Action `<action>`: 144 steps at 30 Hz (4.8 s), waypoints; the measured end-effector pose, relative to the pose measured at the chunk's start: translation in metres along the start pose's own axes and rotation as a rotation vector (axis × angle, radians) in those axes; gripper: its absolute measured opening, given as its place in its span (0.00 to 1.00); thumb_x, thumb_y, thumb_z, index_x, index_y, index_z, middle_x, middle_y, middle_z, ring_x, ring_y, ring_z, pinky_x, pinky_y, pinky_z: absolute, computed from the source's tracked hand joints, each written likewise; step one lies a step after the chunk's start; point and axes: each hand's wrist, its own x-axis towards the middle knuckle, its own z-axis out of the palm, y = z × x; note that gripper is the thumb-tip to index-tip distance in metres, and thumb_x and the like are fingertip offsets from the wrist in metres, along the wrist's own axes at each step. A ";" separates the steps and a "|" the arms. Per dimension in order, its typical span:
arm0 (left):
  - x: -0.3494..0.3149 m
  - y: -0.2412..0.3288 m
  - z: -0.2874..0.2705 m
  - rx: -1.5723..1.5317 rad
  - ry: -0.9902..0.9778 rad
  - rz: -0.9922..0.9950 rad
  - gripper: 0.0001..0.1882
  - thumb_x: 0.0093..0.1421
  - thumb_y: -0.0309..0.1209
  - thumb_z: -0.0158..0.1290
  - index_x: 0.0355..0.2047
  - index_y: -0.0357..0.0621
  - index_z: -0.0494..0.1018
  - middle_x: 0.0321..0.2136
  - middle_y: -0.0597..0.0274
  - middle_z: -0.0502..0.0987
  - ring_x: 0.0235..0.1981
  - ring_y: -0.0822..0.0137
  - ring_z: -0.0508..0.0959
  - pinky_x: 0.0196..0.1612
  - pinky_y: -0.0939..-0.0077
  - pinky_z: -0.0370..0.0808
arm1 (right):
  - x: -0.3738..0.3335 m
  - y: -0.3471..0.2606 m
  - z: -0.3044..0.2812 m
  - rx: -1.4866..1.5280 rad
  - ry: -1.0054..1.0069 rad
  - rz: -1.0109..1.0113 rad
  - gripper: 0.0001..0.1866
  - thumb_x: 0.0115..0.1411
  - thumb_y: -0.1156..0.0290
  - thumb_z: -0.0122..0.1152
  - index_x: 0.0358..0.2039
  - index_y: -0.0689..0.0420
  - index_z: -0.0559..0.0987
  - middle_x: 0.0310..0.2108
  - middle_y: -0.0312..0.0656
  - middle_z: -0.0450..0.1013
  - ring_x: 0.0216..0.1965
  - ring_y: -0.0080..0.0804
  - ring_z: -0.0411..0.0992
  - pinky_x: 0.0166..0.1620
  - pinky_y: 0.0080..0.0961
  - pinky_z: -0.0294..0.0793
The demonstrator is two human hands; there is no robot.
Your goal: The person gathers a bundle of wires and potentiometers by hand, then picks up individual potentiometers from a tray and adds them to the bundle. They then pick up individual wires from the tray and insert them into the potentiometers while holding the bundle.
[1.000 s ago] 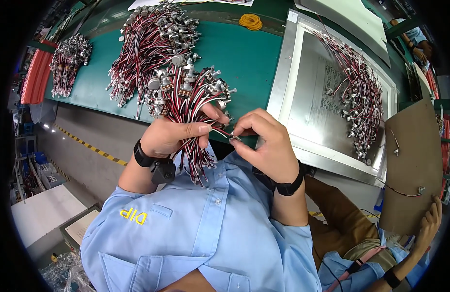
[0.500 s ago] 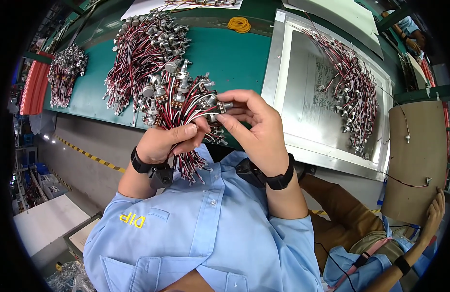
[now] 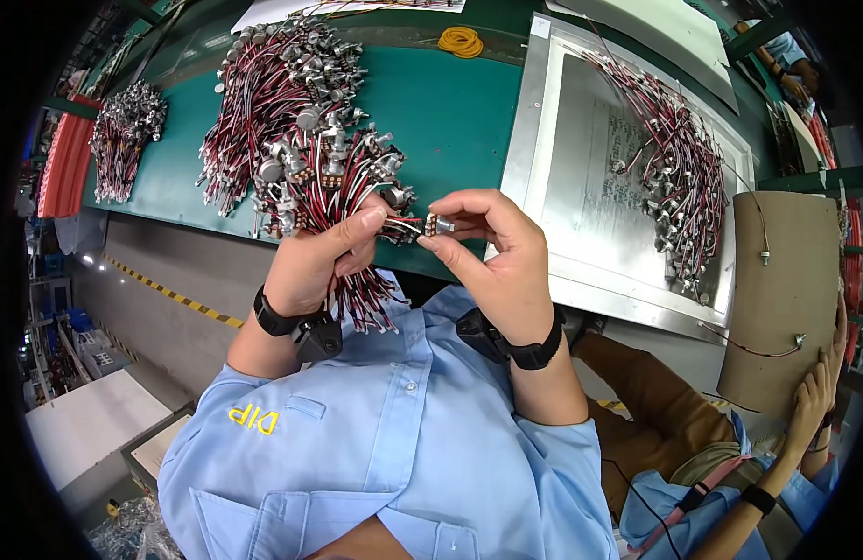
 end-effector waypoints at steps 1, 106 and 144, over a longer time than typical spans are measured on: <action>0.000 0.000 -0.001 0.014 0.000 0.009 0.07 0.58 0.31 0.54 0.33 0.41 0.73 0.18 0.74 0.68 0.15 0.83 0.60 0.17 0.87 0.54 | 0.000 0.001 0.000 0.009 -0.001 0.013 0.17 0.48 0.85 0.64 0.39 0.63 0.72 0.38 0.39 0.71 0.40 0.24 0.71 0.43 0.20 0.71; -0.002 0.008 -0.001 0.131 -0.294 -0.060 0.09 0.62 0.33 0.50 0.37 0.40 0.74 0.22 0.69 0.75 0.15 0.84 0.62 0.17 0.89 0.60 | 0.001 -0.007 -0.018 -0.025 -0.203 0.067 0.10 0.54 0.76 0.60 0.37 0.64 0.74 0.35 0.40 0.72 0.34 0.23 0.70 0.40 0.18 0.69; -0.001 -0.004 0.007 0.162 0.019 -0.018 0.09 0.59 0.33 0.54 0.36 0.41 0.74 0.20 0.71 0.73 0.16 0.83 0.63 0.18 0.89 0.59 | -0.006 0.007 -0.002 0.302 -0.118 0.261 0.16 0.48 0.85 0.64 0.39 0.66 0.72 0.37 0.43 0.73 0.39 0.28 0.73 0.46 0.23 0.74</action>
